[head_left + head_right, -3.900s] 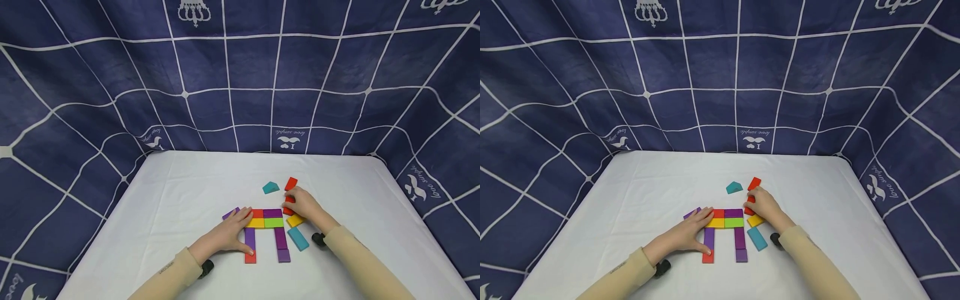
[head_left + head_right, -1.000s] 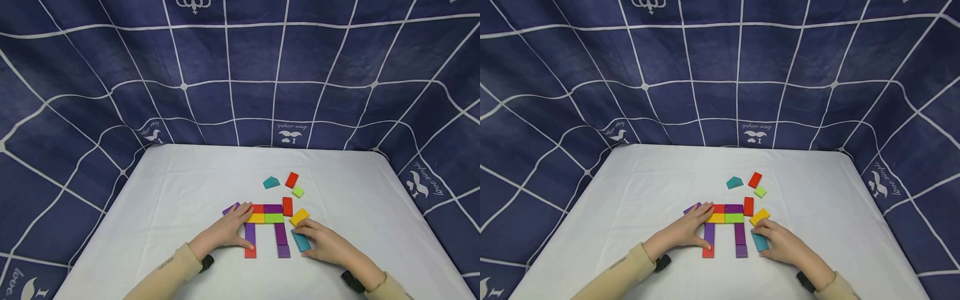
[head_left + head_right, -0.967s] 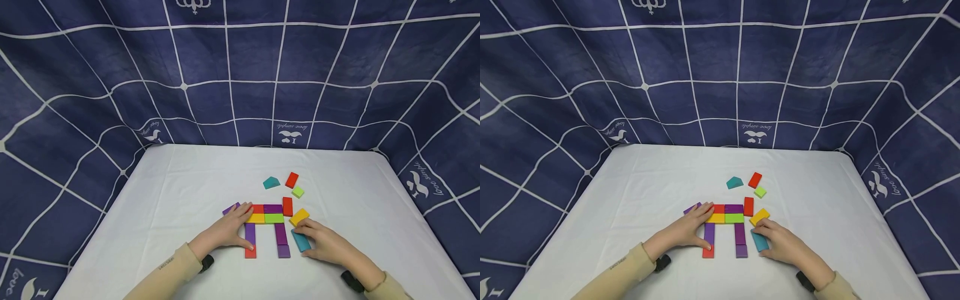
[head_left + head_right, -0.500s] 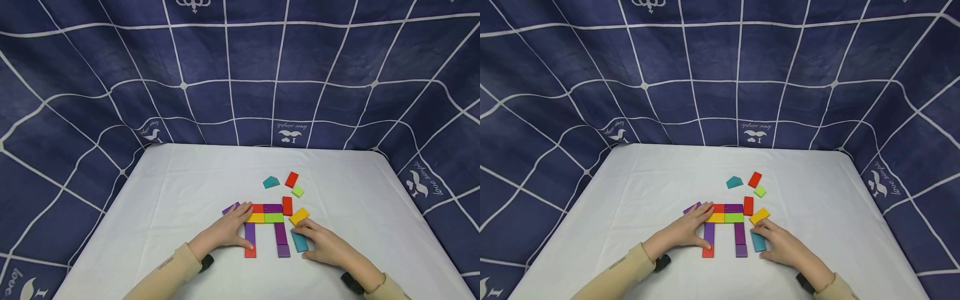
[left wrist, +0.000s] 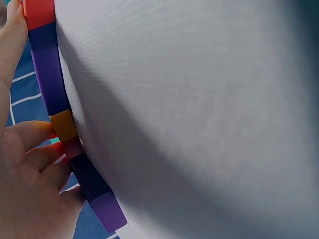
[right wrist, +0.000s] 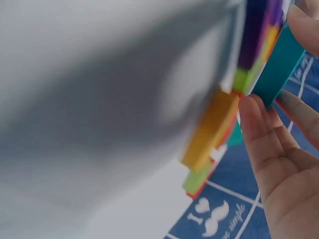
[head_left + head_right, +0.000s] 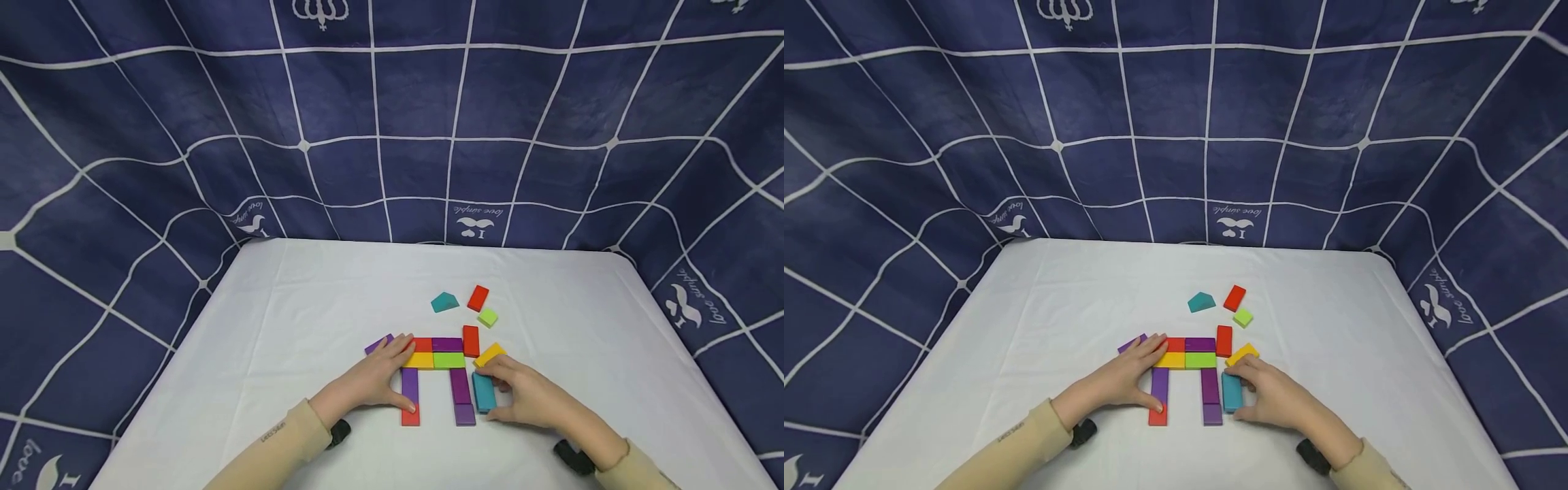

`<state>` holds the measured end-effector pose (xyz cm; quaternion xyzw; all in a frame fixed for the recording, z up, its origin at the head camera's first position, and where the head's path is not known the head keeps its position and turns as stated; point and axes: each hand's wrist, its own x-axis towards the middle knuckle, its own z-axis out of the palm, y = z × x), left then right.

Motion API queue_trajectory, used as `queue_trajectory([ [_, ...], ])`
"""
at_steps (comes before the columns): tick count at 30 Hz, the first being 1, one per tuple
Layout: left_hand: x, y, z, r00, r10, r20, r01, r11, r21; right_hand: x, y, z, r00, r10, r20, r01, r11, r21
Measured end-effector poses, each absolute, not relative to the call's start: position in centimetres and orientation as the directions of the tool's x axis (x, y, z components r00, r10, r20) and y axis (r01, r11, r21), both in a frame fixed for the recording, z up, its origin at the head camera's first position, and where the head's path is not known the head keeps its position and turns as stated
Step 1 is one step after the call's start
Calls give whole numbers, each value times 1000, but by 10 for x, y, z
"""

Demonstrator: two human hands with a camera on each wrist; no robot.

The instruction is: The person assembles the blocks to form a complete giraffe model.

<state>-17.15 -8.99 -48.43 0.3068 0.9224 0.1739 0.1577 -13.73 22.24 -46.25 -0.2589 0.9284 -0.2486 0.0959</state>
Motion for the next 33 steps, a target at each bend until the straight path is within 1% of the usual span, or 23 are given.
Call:
queue_trajectory([
  [5, -171, -89, -485, -764, 619, -184, 516, 756, 403, -175, 217, -451, -883, -467, 45, -414, 731, -542],
  [7, -171, -89, -485, -766, 615, -185, 514, 760, 397, -193, 213, -450, -900, -433, 49, -386, 741, -550],
  [11, -171, -89, -487, -766, 615, -188, 516, 762, 392, -224, 205, -454, -927, -376, -15, -304, 772, -559],
  [15, -172, -89, -486, -761, 621, -186, 521, 757, 394, -245, 201, -463, -951, -293, -101, -189, 807, -560],
  [18, -172, -89, -486, -761, 622, -185, 523, 757, 392, -256, 200, -466, -960, -246, -135, -128, 811, -570],
  [22, -172, -88, -484, -759, 624, -185, 527, 756, 387, -265, 203, -466, -964, -221, -148, -98, 813, -574],
  [29, -172, -88, -484, -757, 628, -182, 532, 754, 387, -271, 206, -467, -961, -243, -132, -147, 853, -501],
  [33, -172, -88, -485, -758, 626, -183, 528, 754, 391, -269, 208, -472, -961, -255, -110, -172, 858, -484],
])
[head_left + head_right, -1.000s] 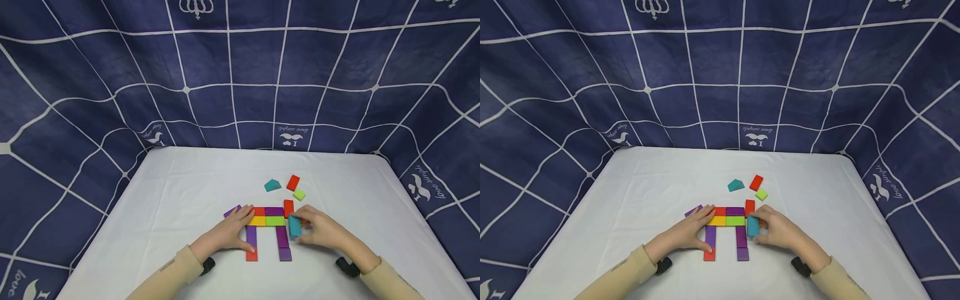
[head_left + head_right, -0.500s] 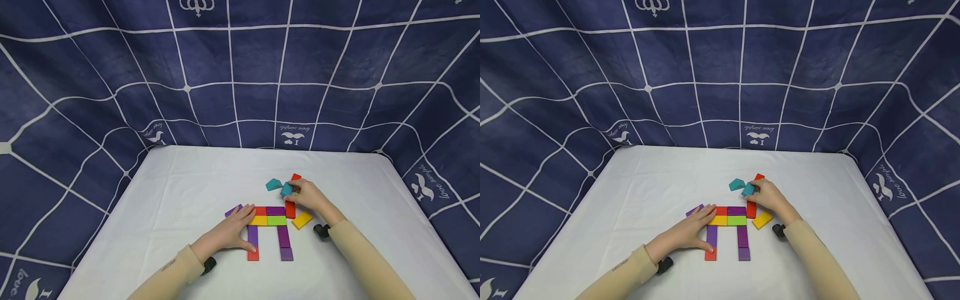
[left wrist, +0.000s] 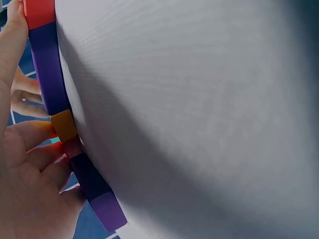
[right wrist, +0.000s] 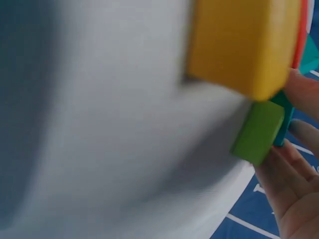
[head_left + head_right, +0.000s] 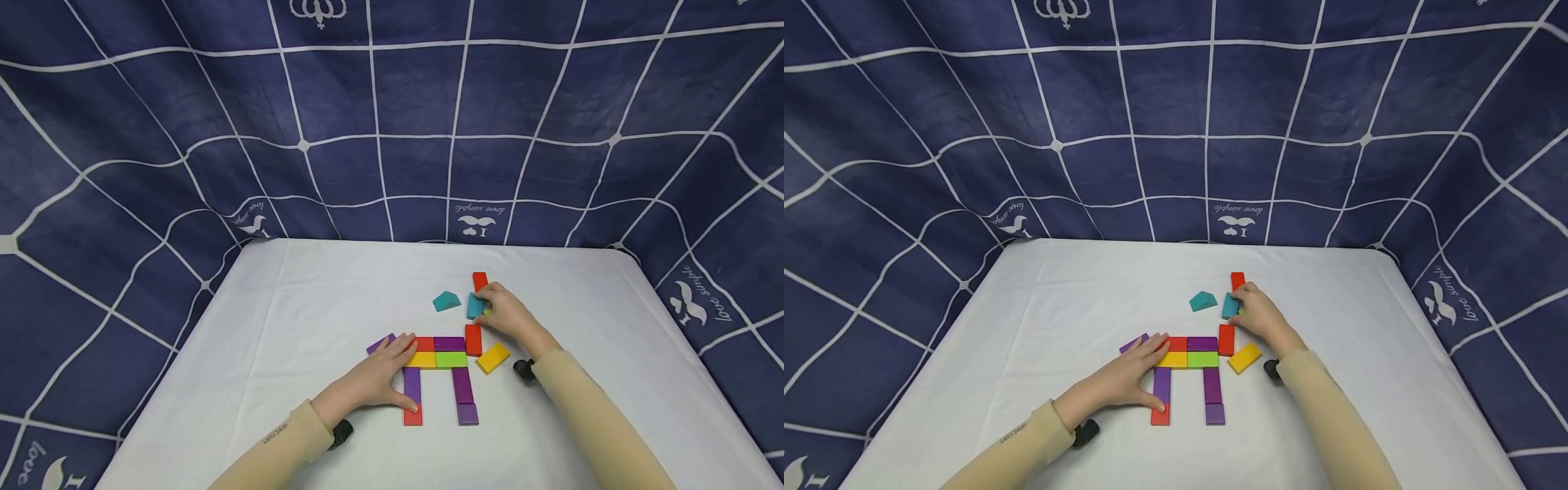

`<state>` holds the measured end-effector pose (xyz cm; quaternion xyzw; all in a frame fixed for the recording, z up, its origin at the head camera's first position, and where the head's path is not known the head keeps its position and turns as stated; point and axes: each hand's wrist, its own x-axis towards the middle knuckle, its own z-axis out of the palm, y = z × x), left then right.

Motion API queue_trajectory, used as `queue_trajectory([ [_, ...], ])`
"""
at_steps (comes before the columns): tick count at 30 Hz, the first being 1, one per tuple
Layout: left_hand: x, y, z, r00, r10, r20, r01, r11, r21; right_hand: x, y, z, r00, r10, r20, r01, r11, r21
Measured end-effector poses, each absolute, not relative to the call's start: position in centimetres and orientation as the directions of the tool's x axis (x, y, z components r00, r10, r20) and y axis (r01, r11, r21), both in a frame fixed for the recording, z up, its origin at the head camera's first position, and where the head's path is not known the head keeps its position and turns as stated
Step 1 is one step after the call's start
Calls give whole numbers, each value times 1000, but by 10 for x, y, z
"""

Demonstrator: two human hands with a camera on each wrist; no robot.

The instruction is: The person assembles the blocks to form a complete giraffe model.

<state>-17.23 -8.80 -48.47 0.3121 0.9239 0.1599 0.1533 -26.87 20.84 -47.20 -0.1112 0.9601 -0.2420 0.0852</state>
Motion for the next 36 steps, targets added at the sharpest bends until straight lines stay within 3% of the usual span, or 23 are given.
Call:
queue_trajectory([
  [12, -173, -88, -483, -763, 619, -186, 517, 757, 399, -258, 218, -481, -947, -311, -77, -233, 832, -504],
  [22, -172, -86, -484, -759, 623, -189, 519, 754, 403, -251, 219, -482, -923, -352, -157, -232, 833, -503],
  [36, -174, -87, -485, -762, 618, -195, 510, 757, 409, -241, 217, -478, -870, -474, -133, -381, 819, -428],
])
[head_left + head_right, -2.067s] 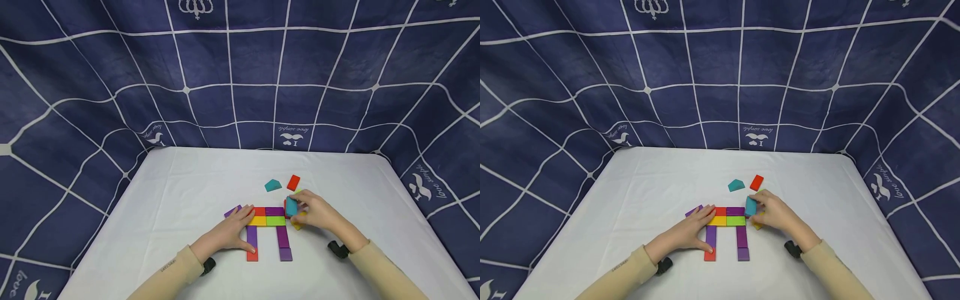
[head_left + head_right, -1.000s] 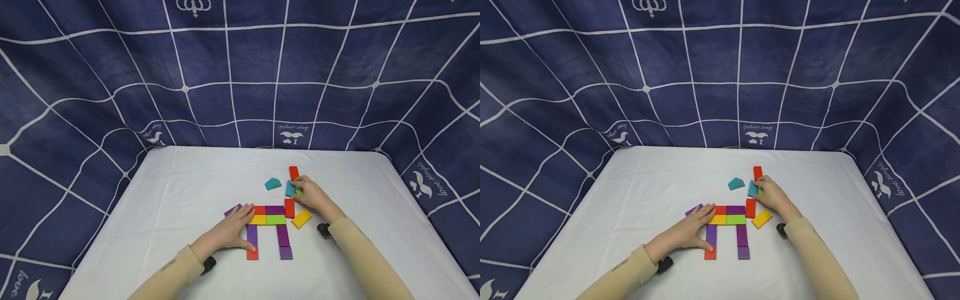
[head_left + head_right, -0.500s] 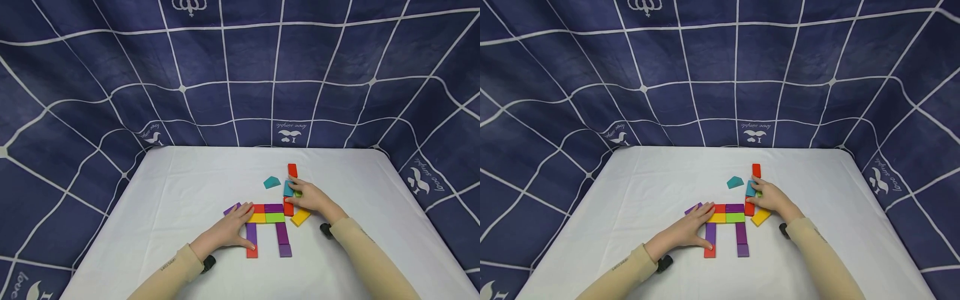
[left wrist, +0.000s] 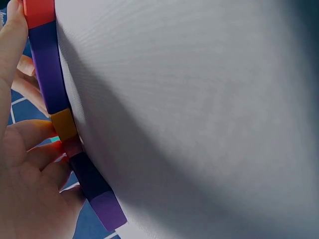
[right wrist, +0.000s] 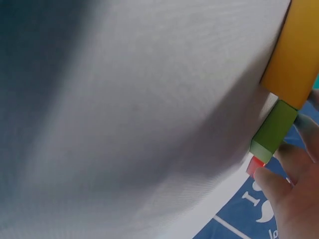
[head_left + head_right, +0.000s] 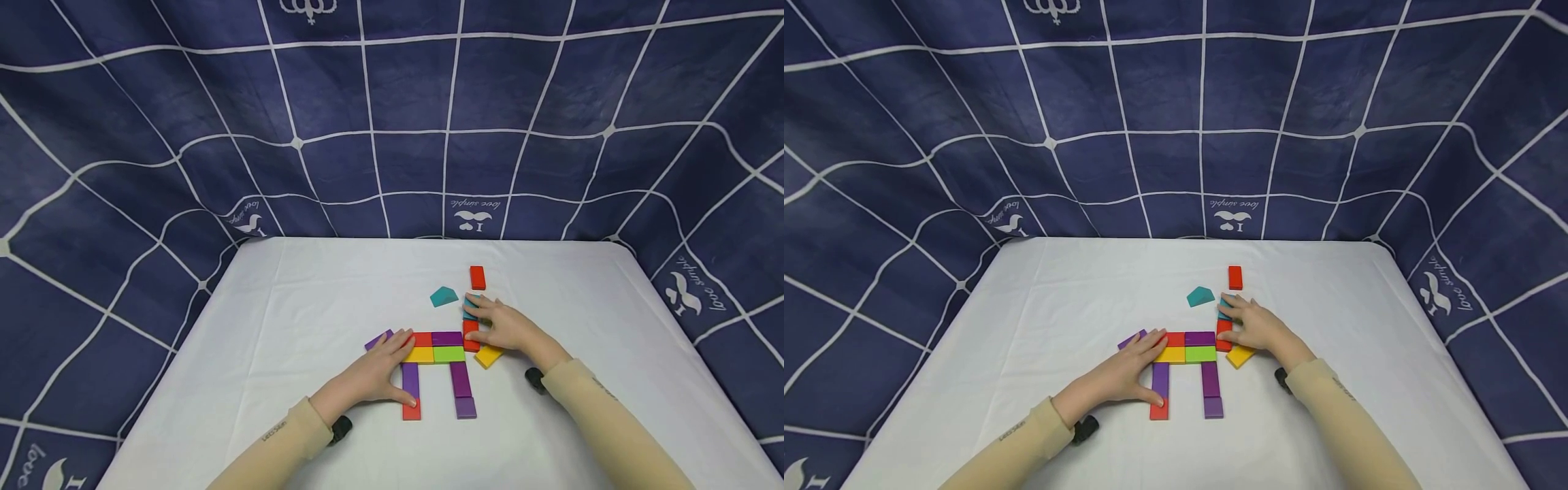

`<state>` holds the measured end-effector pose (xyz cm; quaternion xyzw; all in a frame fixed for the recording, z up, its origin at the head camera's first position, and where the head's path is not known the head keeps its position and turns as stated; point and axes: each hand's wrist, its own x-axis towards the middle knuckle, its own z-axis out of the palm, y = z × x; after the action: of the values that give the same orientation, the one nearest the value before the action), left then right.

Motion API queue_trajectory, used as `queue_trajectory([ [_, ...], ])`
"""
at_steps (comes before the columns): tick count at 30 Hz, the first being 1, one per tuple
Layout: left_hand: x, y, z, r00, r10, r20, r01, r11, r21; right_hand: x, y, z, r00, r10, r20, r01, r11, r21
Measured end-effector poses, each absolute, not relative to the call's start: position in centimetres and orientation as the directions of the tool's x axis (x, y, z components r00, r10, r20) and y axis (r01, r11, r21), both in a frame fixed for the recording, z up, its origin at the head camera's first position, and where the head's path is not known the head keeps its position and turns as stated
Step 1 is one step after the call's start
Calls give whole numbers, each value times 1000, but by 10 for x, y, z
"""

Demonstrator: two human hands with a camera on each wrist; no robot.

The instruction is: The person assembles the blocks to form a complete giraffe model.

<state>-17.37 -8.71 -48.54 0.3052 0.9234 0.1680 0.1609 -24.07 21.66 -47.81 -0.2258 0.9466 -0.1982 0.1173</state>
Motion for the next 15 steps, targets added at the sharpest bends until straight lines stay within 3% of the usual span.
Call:
queue_trajectory([
  [15, -173, -88, -484, -757, 627, -186, 525, 752, 398, -236, 214, -477, -884, -444, -150, -347, 835, -426],
])
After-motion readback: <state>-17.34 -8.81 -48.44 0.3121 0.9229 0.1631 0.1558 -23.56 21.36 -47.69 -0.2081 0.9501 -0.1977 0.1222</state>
